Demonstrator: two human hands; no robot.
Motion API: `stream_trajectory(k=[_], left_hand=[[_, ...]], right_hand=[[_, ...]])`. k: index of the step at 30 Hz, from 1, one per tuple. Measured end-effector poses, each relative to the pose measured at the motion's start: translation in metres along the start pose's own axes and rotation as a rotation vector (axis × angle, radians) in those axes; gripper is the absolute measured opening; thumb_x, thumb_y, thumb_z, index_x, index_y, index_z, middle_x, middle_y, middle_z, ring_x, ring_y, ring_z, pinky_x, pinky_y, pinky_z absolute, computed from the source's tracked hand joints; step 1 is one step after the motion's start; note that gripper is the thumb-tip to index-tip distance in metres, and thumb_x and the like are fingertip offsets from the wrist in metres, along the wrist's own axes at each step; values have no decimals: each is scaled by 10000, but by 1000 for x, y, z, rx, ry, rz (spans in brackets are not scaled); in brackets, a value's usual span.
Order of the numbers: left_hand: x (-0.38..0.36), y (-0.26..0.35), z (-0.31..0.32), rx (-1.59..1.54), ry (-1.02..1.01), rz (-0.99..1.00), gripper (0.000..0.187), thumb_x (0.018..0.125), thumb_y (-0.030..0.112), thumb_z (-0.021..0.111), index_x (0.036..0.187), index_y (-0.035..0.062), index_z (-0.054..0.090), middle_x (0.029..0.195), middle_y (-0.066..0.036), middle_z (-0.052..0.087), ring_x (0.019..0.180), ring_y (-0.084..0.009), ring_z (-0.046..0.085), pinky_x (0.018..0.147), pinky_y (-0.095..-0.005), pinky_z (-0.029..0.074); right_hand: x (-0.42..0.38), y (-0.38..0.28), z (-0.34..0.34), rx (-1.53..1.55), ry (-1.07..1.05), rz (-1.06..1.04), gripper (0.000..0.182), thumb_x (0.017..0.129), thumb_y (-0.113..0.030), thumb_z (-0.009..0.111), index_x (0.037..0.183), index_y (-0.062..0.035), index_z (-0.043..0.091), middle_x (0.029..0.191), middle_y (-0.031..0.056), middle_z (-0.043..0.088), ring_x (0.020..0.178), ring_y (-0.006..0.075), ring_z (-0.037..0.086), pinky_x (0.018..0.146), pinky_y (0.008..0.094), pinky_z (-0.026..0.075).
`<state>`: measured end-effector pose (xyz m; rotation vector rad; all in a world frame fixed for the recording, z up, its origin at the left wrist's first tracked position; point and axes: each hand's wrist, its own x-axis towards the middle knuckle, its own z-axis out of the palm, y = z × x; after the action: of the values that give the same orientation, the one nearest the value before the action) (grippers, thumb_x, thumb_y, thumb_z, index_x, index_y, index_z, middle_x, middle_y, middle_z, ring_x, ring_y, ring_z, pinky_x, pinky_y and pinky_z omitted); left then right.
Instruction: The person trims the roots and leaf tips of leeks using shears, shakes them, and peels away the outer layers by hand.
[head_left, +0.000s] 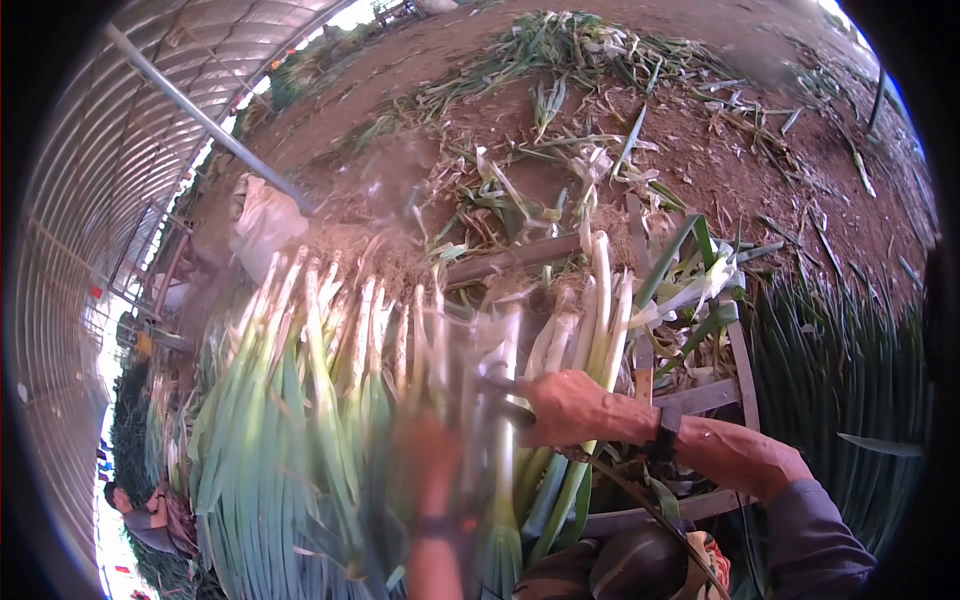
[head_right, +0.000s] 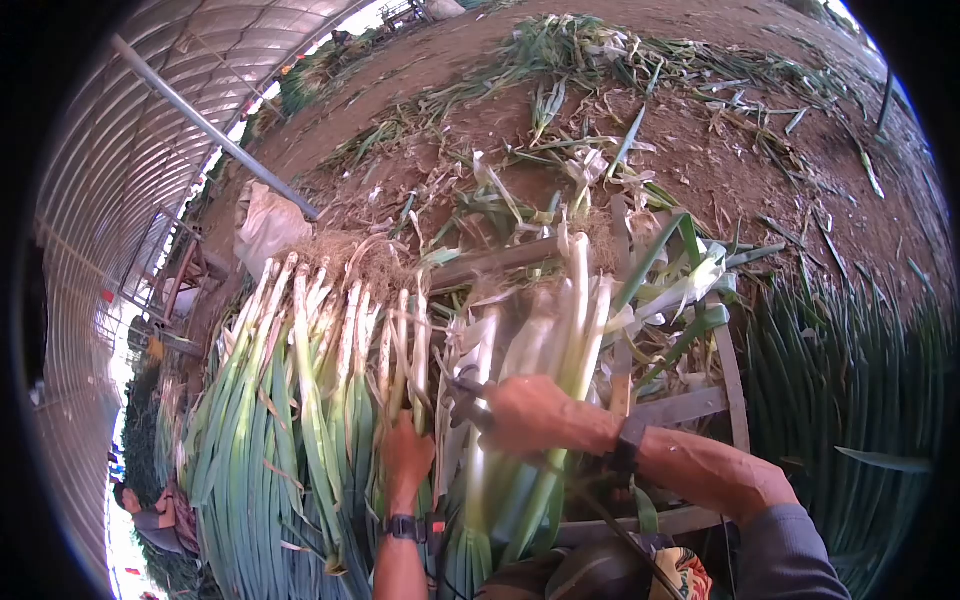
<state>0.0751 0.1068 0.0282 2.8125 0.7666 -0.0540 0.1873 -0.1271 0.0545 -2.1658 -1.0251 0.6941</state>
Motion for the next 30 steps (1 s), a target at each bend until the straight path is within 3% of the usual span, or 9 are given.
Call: stream_trajectory(k=[3, 8, 12, 19, 20, 22, 25, 27, 30], left_hand=[[-11, -10, -1, -26, -37, -24, 343, 791, 125, 665, 1100, -21, 637, 1012, -274, 667, 1000, -481, 639, 857, -543, 505], [-22, -60, 28, -140, 7, 125, 403, 798, 137, 648, 1163, -33, 644, 955, -279, 695, 944, -461, 672, 861, -500, 515], [-31, -56, 20, -188, -32, 102, 403, 807, 128, 640, 1171, -45, 632, 966, -285, 705, 925, -433, 689, 839, -478, 523], [-48, -36, 14, -280, 19, 62, 367, 810, 95, 654, 1152, -30, 609, 936, -268, 708, 892, -457, 684, 776, -482, 533], [-51, -28, 13, -245, -15, -13, 353, 812, 99, 661, 1138, -26, 614, 959, -258, 710, 905, -454, 684, 798, -496, 525], [-52, -3, -5, -170, -80, -158, 324, 816, 108, 674, 1110, -19, 623, 1004, -239, 715, 930, -450, 682, 842, -522, 509], [-55, -5, -3, 8, -69, 48, 314, 831, 166, 704, 1083, -10, 643, 1137, -266, 687, 1075, -454, 645, 972, -532, 472], [-60, -6, 3, 80, 117, 331, 388, 822, 207, 675, 1161, 18, 674, 1323, -241, 600, 1085, -421, 654, 983, -500, 490], [-70, -1, -7, 51, 102, 515, 382, 849, 270, 704, 1124, 6, 677, 1329, -263, 604, 1239, -428, 560, 1066, -479, 449]], right_hand=[[2, -2, -3, -25, -6, -4, 798, 774, -299, 750, 1514, -252, 457, 800, 201, 698, 773, 412, 694, 715, 513, 551], [8, -5, 6, -1, -24, -19, 761, 783, -282, 733, 1498, -239, 476, 817, 197, 704, 776, 405, 696, 716, 515, 549], [12, -5, 10, 10, 17, -36, 713, 800, -272, 718, 1478, -234, 499, 812, 194, 708, 769, 391, 701, 717, 504, 554], [-50, -40, -27, 118, -77, -107, 504, 814, -314, 743, 1206, -33, 598, 828, 209, 704, 779, 386, 705, 711, 503, 551], [-55, -37, -22, 76, -47, -122, 496, 797, -329, 761, 1123, 7, 598, 864, 225, 697, 791, 408, 700, 716, 504, 552], [-66, -41, -27, 84, -4, -175, 517, 790, -340, 767, 1118, 22, 596, 867, 232, 688, 790, 425, 693, 719, 503, 552], [-70, -40, -27, 67, 54, -195, 543, 780, -359, 771, 1100, 41, 589, 865, 235, 676, 792, 446, 683, 719, 505, 549], [-67, -38, -27, 31, 75, -171, 556, 777, -371, 770, 1091, 48, 585, 861, 235, 672, 797, 454, 678, 720, 507, 547], [-59, -37, -31, -7, 63, -128, 566, 775, -386, 765, 1090, 48, 584, 860, 237, 672, 808, 456, 677, 728, 507, 546]])
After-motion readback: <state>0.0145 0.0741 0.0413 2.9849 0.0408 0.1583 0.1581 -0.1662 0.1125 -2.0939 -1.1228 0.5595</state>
